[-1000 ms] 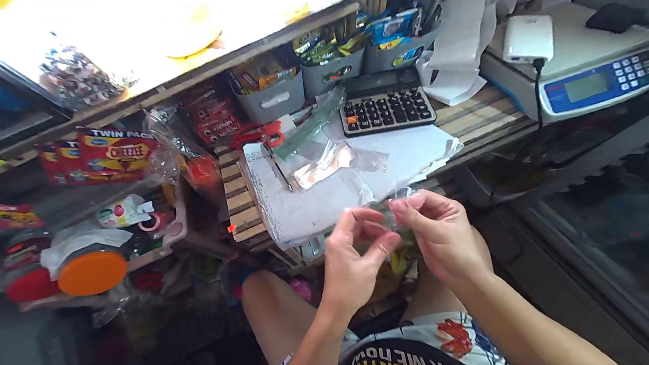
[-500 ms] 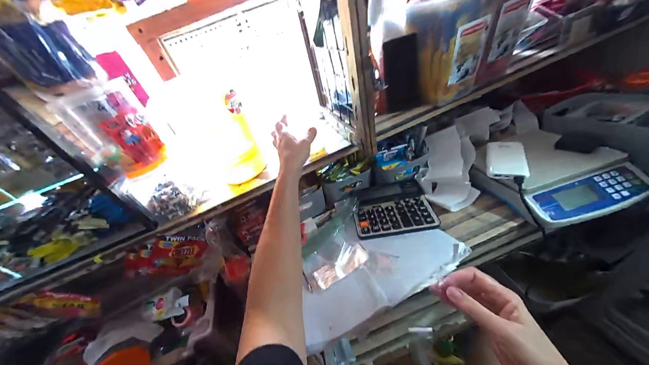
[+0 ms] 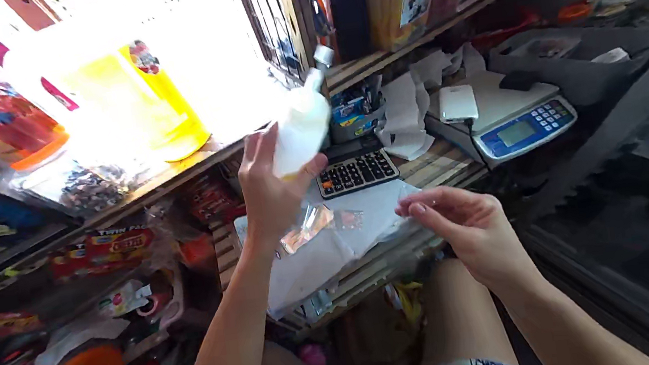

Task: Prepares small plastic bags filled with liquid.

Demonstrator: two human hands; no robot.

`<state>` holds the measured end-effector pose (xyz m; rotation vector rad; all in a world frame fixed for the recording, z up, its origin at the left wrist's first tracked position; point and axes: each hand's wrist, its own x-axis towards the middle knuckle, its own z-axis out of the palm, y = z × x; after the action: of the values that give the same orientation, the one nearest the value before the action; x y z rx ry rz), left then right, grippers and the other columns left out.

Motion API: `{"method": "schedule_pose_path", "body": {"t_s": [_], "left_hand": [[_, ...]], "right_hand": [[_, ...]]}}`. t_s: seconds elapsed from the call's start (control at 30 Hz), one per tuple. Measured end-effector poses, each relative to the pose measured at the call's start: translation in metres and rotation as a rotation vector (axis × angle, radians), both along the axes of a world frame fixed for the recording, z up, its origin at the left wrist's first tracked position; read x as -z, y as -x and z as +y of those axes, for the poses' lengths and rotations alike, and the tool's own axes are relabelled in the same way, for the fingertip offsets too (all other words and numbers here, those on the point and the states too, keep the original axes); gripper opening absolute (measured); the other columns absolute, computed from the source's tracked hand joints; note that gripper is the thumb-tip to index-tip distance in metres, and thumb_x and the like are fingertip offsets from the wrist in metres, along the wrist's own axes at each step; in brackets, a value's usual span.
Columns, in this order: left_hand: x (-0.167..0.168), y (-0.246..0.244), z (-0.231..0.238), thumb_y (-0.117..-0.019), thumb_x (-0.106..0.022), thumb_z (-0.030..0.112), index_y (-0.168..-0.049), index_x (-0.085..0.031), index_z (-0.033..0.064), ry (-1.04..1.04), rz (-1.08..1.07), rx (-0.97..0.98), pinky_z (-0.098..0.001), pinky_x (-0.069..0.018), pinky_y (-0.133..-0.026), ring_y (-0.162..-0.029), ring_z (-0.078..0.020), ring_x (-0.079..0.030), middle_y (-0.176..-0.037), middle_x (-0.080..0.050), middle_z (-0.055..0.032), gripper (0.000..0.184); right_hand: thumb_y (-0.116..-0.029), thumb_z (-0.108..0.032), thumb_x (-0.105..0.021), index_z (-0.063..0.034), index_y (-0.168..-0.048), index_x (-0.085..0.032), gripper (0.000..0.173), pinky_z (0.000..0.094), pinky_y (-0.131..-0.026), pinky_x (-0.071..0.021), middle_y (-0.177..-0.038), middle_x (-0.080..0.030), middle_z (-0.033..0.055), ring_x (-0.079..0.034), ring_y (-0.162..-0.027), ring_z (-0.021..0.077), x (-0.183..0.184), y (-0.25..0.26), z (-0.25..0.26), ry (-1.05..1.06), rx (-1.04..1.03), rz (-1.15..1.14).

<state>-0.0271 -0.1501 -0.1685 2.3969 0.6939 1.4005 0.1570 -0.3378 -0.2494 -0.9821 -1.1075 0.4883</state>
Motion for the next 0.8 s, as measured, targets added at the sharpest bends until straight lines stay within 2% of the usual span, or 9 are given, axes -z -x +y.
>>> {"method": "schedule_pose_path", "body": {"t_s": [0.07,0.13,0.27,0.47,0.6,0.7,0.8], "left_hand": [[0.01,0.014,-0.03,-0.0839,-0.083,0.034,-0.136,-0.063,0.0058,-0.105,0.099,0.018,-0.0434,-0.0494,-0.102,-0.115,-0.0204,-0.063,-0.123,-0.066,-0.0106,0.063],[0.016,0.027,-0.047,-0.0824,-0.082,0.031,-0.136,-0.065,0.0103,-0.211,0.189,-0.006,-0.047,-0.0438,-0.105,-0.116,-0.022,-0.062,-0.123,-0.068,-0.0071,0.06],[0.017,0.05,-0.06,-0.0877,-0.077,0.03,-0.134,-0.068,0.0127,-0.386,0.284,-0.086,-0.0504,-0.0382,-0.109,-0.114,-0.0258,-0.062,-0.123,-0.068,-0.0086,0.05],[0.015,0.071,-0.067,-0.0894,-0.073,0.023,-0.133,-0.069,0.0152,-0.482,0.343,-0.148,-0.0537,-0.0356,-0.109,-0.113,-0.0267,-0.062,-0.123,-0.068,-0.0083,0.045],[0.02,0.075,-0.068,-0.0899,-0.071,0.021,-0.133,-0.069,0.0158,-0.5,0.384,-0.159,-0.0559,-0.0352,-0.11,-0.113,-0.0275,-0.063,-0.122,-0.069,-0.0086,0.044],[0.022,0.074,-0.069,-0.0884,-0.071,0.017,-0.134,-0.068,0.0166,-0.523,0.426,-0.145,-0.0573,-0.0333,-0.111,-0.114,-0.0279,-0.063,-0.122,-0.069,-0.0087,0.045],[0.02,0.072,-0.069,-0.0898,-0.07,0.015,-0.134,-0.068,0.0177,-0.564,0.489,-0.145,-0.0589,-0.0321,-0.111,-0.114,-0.029,-0.063,-0.121,-0.069,-0.008,0.044]], "right_hand": [[-0.0976,-0.009,-0.066,-0.0023,-0.107,-0.076,0.015,0.0309,-0.088,-0.0625,-0.098,-0.077,0.0056,-0.075,-0.093,0.0152,0.001,0.006,0.0,-0.029,0.067,-0.073],[-0.0944,-0.01,-0.072,-0.0031,-0.105,-0.076,0.013,0.0292,-0.084,-0.0638,-0.096,-0.078,0.0039,-0.075,-0.088,0.0128,0.001,0.014,-0.002,-0.051,0.156,-0.167],[-0.0901,-0.013,-0.076,-0.0074,-0.101,-0.077,0.012,0.0272,-0.083,-0.0633,-0.094,-0.077,-0.0017,-0.073,-0.087,0.0074,0.003,0.021,-0.004,-0.095,0.306,-0.365],[-0.0862,-0.014,-0.08,-0.0078,-0.097,-0.077,0.013,0.0262,-0.084,-0.0614,-0.092,-0.077,-0.0018,-0.073,-0.087,0.006,0.001,0.025,-0.003,-0.124,0.409,-0.478],[-0.0865,-0.016,-0.081,-0.0087,-0.095,-0.077,0.011,0.0296,-0.087,-0.0606,-0.092,-0.077,-0.0018,-0.073,-0.088,0.0066,0.002,0.026,-0.003,-0.127,0.482,-0.576],[-0.089,-0.018,-0.078,-0.0099,-0.094,-0.079,0.01,0.0354,-0.089,-0.0594,-0.089,-0.077,0.0009,-0.073,-0.086,0.0119,0.002,0.03,-0.004,-0.126,0.589,-0.737],[-0.0922,-0.021,-0.074,-0.0119,-0.093,-0.079,0.01,0.0363,-0.081,-0.0583,-0.085,-0.076,0.0036,-0.072,-0.082,0.0167,0.001,0.035,-0.005,-0.099,0.681,-0.912]]}}
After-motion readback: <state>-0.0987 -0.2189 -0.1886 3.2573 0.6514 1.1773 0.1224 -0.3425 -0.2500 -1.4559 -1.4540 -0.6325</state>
